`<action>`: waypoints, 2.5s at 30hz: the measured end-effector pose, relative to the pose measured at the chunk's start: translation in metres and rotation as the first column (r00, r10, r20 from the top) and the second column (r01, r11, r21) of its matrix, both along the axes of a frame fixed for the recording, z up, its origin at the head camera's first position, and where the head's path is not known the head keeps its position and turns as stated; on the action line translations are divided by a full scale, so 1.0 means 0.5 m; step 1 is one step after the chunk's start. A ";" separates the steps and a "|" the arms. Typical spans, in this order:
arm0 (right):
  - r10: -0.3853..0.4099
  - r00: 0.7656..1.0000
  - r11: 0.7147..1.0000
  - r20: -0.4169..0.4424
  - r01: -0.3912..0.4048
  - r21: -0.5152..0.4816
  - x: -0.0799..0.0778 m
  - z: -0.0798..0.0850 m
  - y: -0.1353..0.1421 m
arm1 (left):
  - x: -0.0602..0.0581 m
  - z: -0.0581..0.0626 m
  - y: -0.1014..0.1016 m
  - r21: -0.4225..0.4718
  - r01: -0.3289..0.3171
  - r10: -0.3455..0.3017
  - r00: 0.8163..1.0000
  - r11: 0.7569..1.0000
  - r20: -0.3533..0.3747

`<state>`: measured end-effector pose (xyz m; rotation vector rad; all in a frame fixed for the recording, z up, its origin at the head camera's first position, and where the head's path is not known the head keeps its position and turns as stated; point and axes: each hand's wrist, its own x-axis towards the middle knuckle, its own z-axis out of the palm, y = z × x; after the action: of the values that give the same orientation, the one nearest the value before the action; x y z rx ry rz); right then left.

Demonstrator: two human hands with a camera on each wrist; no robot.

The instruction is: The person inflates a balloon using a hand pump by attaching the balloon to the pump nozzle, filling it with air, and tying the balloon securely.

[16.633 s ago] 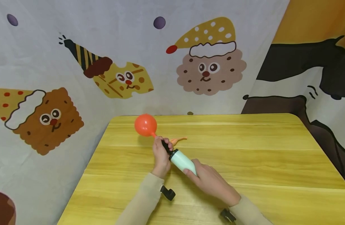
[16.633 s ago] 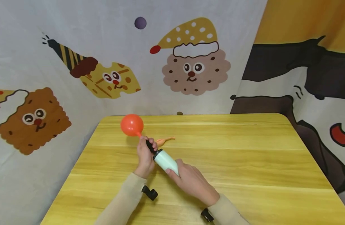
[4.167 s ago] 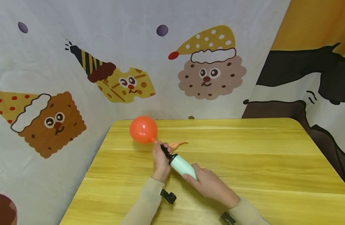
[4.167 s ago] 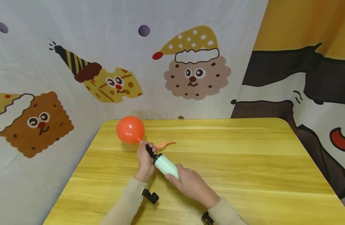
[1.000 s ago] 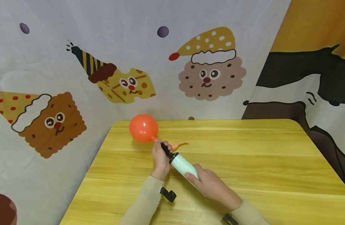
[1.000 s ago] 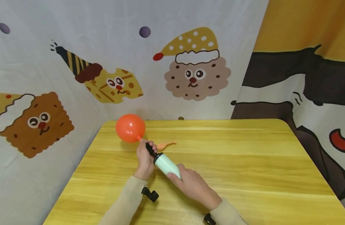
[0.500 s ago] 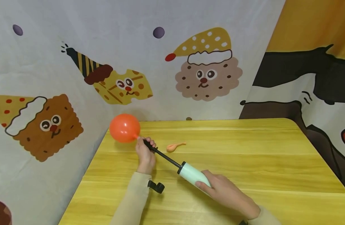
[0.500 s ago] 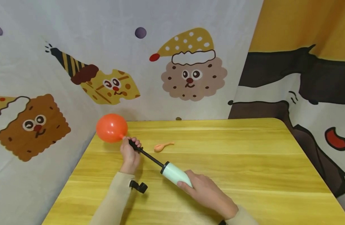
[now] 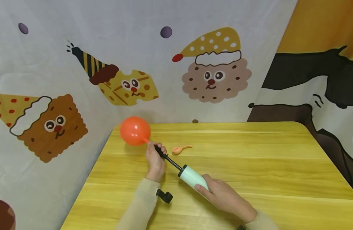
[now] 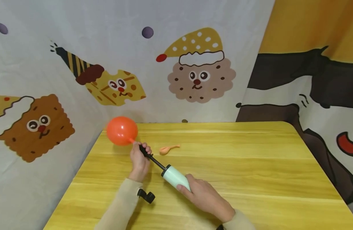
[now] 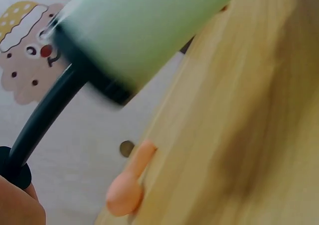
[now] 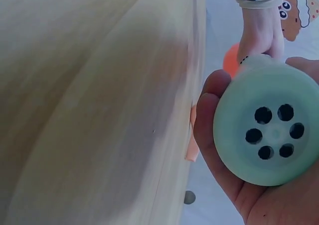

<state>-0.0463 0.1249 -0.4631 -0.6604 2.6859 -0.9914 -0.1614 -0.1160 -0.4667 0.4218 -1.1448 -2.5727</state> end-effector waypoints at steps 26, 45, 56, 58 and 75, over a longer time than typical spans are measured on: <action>-0.054 0.999 0.999 0.000 0.054 -0.004 -0.022 0.013 -0.035 | 0.000 -0.001 0.020 0.000 0.005 -0.005 1.000 1.000 0.016; -0.018 1.000 0.999 0.001 0.018 0.039 -0.001 0.017 0.006 | -0.005 0.010 0.009 0.024 -0.016 0.016 1.000 1.000 -0.019; -0.030 1.000 0.999 -0.009 0.030 0.026 -0.025 0.014 -0.032 | 0.029 -0.013 0.055 -0.020 0.071 -0.071 0.997 0.997 0.000; -0.027 1.000 0.999 0.002 0.027 0.019 -0.030 0.013 -0.038 | 0.034 -0.017 0.061 -0.029 0.085 -0.085 0.996 0.996 0.007; -0.040 0.999 0.999 0.021 0.040 -0.012 -0.030 0.002 -0.040 | 0.038 -0.029 0.054 -0.025 0.106 -0.104 0.992 0.994 0.078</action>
<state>-0.0614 0.1049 -0.4622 -0.5975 2.6866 -1.0200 -0.1426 -0.0890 -0.4813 0.4688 -1.2614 -2.6468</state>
